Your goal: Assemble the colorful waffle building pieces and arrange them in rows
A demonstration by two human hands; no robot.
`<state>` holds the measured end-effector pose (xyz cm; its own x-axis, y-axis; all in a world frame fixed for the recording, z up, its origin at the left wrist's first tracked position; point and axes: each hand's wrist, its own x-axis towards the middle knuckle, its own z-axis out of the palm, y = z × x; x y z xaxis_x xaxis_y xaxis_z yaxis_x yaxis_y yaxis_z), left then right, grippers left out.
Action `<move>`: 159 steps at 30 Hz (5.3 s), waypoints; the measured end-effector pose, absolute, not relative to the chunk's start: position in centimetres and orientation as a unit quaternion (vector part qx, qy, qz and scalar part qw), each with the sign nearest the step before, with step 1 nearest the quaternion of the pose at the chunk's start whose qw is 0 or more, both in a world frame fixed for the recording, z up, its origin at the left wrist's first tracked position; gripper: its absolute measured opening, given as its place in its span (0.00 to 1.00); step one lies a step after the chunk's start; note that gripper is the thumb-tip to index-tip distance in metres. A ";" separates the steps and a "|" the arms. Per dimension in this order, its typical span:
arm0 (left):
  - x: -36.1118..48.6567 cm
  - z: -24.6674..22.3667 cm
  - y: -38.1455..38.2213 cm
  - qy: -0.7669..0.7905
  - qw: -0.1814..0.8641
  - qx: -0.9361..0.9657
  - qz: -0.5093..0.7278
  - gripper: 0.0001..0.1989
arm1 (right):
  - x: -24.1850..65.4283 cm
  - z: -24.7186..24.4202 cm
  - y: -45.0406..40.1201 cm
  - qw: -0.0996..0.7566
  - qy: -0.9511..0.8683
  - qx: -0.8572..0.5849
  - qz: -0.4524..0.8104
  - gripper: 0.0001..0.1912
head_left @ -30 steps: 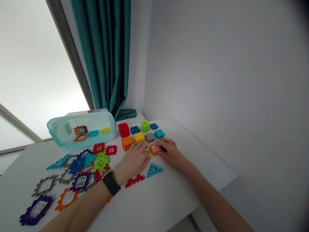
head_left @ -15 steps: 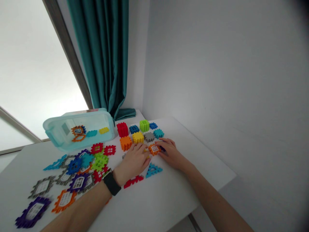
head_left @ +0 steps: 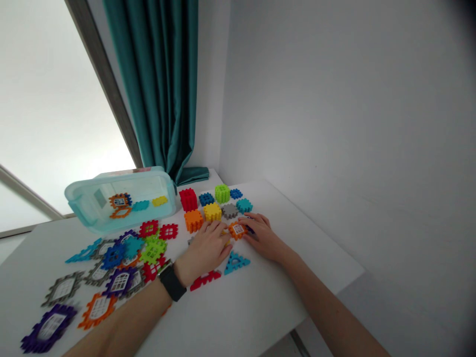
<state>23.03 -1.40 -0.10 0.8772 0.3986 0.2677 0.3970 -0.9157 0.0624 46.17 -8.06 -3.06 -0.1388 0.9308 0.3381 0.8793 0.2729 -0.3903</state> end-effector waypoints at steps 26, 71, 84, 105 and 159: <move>15.5 4.5 -2.4 0.251 -0.012 0.957 0.144 0.12 | 38.4 1.9 -8.6 0.294 -0.810 -0.507 0.013 0.21; -3.7 -1.7 0.2 0.466 0.028 0.855 0.223 0.08 | 18.7 -1.1 -5.5 0.217 -0.864 -0.442 0.106 0.18; -3.6 -1.7 0.2 0.476 0.042 0.846 0.239 0.13 | 18.9 -1.6 -5.5 0.244 -0.864 -0.430 0.097 0.19; -2.6 -0.8 -0.2 0.502 0.034 0.838 0.210 0.06 | 18.7 -1.5 -5.6 0.250 -0.858 -0.430 0.129 0.18; -2.8 0.6 -1.6 0.388 0.024 0.849 0.357 0.20 | 20.3 -1.0 -4.5 0.422 -0.812 -0.405 0.012 0.08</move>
